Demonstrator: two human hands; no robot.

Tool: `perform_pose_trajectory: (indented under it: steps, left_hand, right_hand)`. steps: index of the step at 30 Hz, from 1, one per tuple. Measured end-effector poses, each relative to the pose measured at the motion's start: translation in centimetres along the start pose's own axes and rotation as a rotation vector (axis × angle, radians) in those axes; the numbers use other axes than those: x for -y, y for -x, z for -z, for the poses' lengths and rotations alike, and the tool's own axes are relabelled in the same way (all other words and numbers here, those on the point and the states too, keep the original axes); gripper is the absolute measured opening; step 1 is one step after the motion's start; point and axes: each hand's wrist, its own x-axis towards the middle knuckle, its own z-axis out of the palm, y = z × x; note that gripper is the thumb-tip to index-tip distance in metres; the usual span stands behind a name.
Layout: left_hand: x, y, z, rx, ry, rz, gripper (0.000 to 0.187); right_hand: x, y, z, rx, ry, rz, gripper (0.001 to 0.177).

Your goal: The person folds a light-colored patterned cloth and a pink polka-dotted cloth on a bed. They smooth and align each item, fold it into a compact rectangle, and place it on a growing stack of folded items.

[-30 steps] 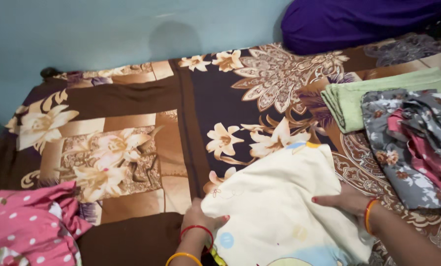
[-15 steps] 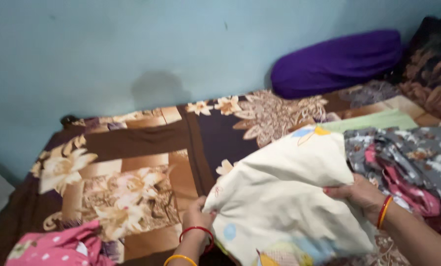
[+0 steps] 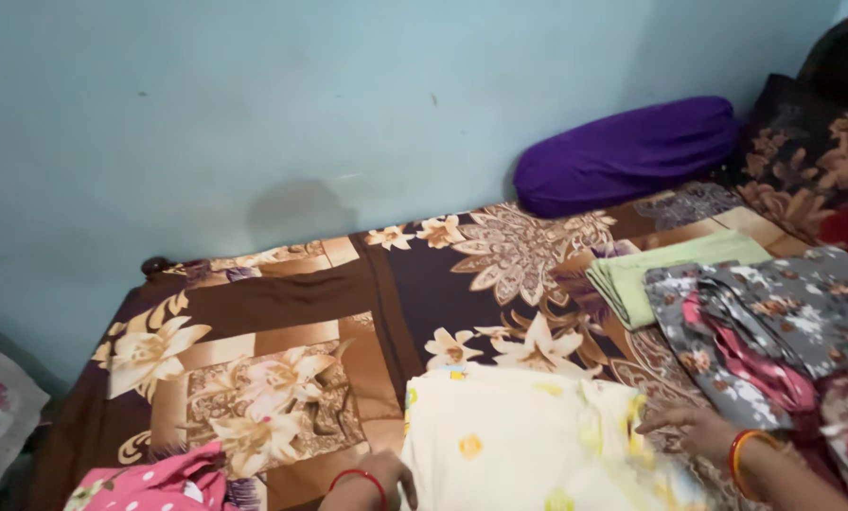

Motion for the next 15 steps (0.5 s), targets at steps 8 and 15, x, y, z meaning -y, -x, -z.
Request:
perform_pose_trajectory:
  steps: [8, 15]
  left_hand:
    - [-1.1, -2.4, -4.7, -0.269, 0.227, 0.241, 0.052]
    - [-5.4, -0.4, -2.9, -0.483, 0.3, 0.291, 0.09]
  right_hand:
    - [-5.6, 0.4, -7.4, -0.249, -0.13, -0.307, 0.075]
    - [-4.4, 2.8, -12.6, -0.548, -0.368, -0.765, 0.085]
